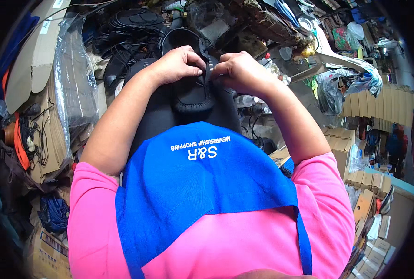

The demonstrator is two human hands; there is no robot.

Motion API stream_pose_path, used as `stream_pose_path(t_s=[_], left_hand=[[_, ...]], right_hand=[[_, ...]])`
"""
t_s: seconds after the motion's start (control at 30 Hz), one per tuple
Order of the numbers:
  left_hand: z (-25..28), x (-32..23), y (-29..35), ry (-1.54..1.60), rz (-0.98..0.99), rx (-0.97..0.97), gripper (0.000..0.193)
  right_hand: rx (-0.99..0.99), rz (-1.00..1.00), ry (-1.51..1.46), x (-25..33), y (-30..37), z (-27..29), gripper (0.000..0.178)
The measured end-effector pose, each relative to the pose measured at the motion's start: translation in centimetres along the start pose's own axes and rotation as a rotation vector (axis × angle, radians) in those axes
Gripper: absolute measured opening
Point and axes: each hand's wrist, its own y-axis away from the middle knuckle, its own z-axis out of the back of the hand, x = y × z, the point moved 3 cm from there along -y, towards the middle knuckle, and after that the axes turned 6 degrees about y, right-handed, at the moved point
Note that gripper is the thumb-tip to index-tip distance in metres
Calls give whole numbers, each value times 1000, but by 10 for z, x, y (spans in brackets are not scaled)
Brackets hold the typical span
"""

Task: The recorder is hand-stitching the heel area of a black shoe using a needle and thread in a workshop.

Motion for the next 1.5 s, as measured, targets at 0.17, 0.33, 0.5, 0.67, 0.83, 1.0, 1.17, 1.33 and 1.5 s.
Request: stream_pose_path(t_s=[0.17, 0.33, 0.5, 0.67, 0.83, 1.0, 1.17, 1.33, 1.5], left_hand=[[0, 0, -2, -60, 2, 24, 19], [2, -4, 6, -51, -7, 51, 28], [3, -3, 5, -84, 9, 87, 35], [3, -4, 5, -111, 0, 61, 35], [3, -5, 4, -125, 10, 82, 35], [1, -3, 3, -110, 2, 76, 34], [1, -1, 2, -117, -23, 58, 31], [-1, -5, 1, -167, 28, 52, 33], [-7, -16, 28, -333, -47, -420, 33]], right_hand=[[-15, 75, -49, -5, -7, -14, 21], [49, -56, -422, -27, 2, -26, 17], [259, -202, -689, -35, 2, -25, 19], [338, -238, -787, -43, 1, -27, 22], [376, -226, -865, -51, 1, -33, 26], [393, -192, -918, -59, 1, -39, 26], [360, -167, -878, -62, -1, -44, 26], [189, -235, -870, -43, 0, -50, 20], [-138, -159, -515, -20, 15, -52, 20]])
